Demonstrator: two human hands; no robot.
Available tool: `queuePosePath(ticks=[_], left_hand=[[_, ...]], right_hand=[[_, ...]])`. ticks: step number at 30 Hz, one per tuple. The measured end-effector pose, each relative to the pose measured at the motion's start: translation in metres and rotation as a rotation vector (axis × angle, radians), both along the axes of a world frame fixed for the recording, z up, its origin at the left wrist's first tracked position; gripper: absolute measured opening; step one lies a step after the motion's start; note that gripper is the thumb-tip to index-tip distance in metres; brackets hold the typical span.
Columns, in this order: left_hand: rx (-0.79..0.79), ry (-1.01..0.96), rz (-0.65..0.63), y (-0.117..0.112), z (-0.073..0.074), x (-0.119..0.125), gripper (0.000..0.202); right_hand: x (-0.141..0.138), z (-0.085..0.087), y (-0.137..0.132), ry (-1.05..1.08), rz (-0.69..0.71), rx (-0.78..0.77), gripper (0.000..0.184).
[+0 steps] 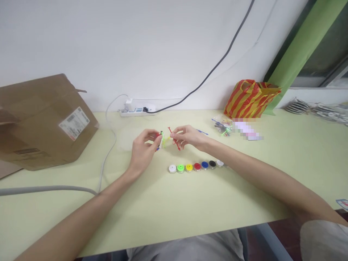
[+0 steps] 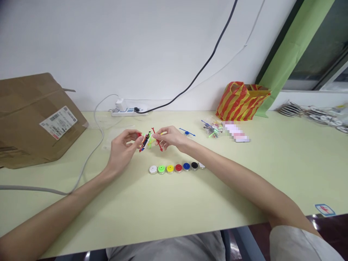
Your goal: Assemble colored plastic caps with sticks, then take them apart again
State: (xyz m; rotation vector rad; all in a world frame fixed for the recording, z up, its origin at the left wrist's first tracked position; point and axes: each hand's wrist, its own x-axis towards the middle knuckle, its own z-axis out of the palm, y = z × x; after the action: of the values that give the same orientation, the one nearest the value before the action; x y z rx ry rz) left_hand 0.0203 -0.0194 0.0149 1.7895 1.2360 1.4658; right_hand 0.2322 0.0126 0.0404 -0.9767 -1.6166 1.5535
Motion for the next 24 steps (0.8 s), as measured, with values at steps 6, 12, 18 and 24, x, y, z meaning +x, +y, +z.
queuePosePath(ticks=[6,12,18,24], left_hand=[[-0.011,-0.092,0.084,0.018,-0.004,-0.012,0.031],[-0.058,-0.127,-0.031,0.005,-0.001,0.000,0.034],[-0.184,-0.264,-0.230,-0.011,0.008,0.010,0.042],[-0.218,-0.234,-0.309,-0.021,0.017,0.013,0.038]], right_hand=[[0.002,-0.012,0.012,0.029,0.026,-0.201,0.031],[0.001,0.005,0.001,-0.072,0.012,0.112,0.025],[-0.010,0.015,-0.015,-0.043,0.091,0.468,0.015],[-0.007,0.026,-0.026,-0.183,0.015,0.760,0.010]])
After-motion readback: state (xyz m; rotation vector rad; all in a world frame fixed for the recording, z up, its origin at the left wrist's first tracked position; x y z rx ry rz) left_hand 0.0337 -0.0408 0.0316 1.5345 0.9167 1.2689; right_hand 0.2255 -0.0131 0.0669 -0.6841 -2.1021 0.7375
